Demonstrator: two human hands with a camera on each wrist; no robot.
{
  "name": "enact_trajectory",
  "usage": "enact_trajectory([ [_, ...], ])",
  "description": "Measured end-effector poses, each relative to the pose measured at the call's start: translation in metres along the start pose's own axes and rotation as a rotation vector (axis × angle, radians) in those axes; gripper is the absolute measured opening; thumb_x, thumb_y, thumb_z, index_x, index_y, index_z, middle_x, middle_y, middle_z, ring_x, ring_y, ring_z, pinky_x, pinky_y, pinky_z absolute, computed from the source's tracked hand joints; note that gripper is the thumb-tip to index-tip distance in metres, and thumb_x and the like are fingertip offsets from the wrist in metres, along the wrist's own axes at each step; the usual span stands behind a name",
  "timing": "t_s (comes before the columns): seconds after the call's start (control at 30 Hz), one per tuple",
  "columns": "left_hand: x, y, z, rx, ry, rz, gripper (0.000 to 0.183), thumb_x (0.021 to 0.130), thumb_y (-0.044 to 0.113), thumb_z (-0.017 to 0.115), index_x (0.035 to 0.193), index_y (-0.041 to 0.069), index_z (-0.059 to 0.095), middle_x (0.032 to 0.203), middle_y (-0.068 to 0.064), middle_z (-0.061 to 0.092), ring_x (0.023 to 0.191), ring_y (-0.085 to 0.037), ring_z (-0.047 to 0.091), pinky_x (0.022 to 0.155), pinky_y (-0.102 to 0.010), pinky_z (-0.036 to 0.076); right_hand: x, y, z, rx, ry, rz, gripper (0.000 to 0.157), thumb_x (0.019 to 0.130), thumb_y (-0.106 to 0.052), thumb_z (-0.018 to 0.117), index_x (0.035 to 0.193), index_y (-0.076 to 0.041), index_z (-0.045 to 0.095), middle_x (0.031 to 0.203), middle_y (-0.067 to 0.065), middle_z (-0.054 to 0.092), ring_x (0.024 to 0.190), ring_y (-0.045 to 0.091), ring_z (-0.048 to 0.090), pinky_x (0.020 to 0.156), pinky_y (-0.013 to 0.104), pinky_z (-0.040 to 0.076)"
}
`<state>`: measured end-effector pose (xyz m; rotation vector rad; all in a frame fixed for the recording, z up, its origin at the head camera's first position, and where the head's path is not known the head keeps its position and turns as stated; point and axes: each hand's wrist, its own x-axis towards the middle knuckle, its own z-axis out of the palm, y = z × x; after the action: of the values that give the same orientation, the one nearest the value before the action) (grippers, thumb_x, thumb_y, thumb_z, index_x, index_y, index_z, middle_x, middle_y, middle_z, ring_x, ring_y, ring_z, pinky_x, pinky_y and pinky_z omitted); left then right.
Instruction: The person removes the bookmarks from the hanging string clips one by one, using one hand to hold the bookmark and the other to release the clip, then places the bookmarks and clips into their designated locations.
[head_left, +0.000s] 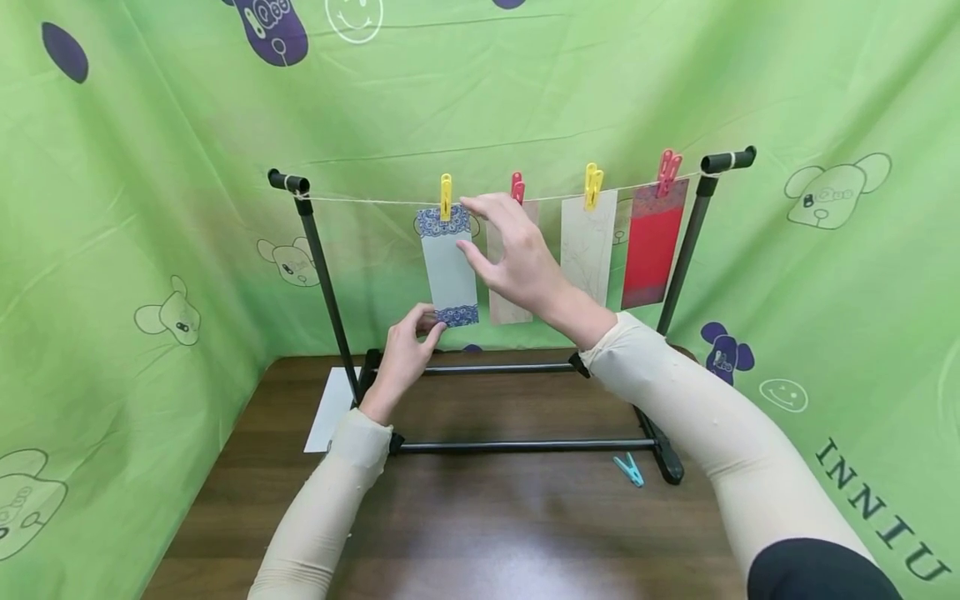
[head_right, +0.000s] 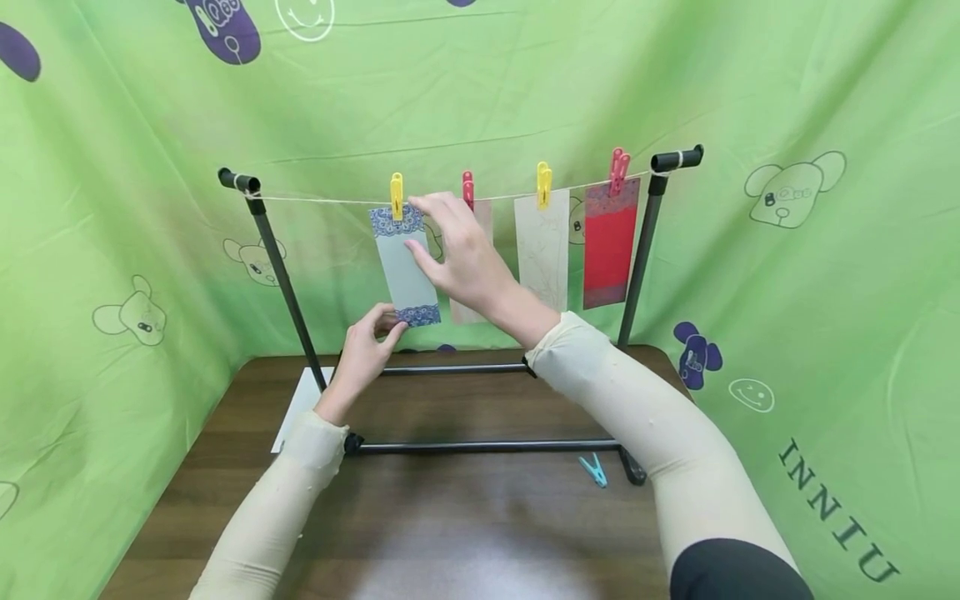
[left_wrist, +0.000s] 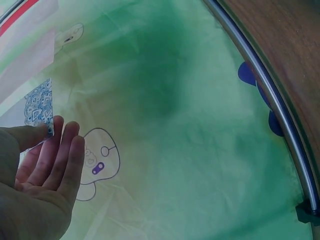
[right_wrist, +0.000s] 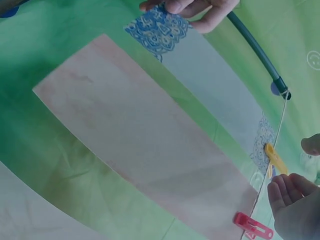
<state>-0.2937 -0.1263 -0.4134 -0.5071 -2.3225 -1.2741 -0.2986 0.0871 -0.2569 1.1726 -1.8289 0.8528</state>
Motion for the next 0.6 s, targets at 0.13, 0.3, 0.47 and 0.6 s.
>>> enact_trajectory([
  [0.13,0.000,0.000,0.001,0.001,0.003,-0.002,0.025,0.104,0.008,0.072,0.127,0.000,0.066,0.106,-0.017,0.079,0.099,-0.033,0.077,0.095,-0.049,0.061,0.007,0.000,-0.001,-0.007,0.007,0.006,0.049,0.097,-0.003,0.077,0.141,0.013,0.059,0.132,0.026,0.065,0.124,0.036,0.060,0.114,0.039,0.047],
  [0.3,-0.002,-0.001,0.001,-0.018,0.011,-0.005,0.024,0.104,0.006,0.072,0.126,-0.001,0.066,0.104,-0.017,0.080,0.098,-0.033,0.077,0.095,-0.051,0.061,0.014,0.001,0.000,-0.006,0.006,0.016,0.048,0.099,-0.004,0.075,0.141,0.012,0.058,0.131,0.026,0.064,0.123,0.035,0.060,0.112,0.038,0.048],
  [0.47,-0.002,-0.001,0.001,-0.028,0.015,0.008,0.023,0.104,0.006,0.071,0.125,-0.001,0.065,0.102,-0.016,0.080,0.096,-0.033,0.077,0.093,-0.053,0.061,0.018,-0.001,0.001,-0.004,-0.015,0.054,0.051,0.100,-0.007,0.075,0.144,0.011,0.056,0.136,0.024,0.062,0.127,0.034,0.058,0.115,0.038,0.046],
  [0.6,-0.002,0.000,0.001,-0.030,0.014,0.013,0.022,0.105,0.006,0.070,0.125,0.000,0.065,0.102,-0.015,0.080,0.095,-0.032,0.077,0.092,-0.052,0.062,0.023,-0.002,0.002,-0.014,-0.028,0.088,0.053,0.101,-0.010,0.074,0.148,0.009,0.055,0.140,0.023,0.061,0.131,0.033,0.057,0.117,0.038,0.045],
])
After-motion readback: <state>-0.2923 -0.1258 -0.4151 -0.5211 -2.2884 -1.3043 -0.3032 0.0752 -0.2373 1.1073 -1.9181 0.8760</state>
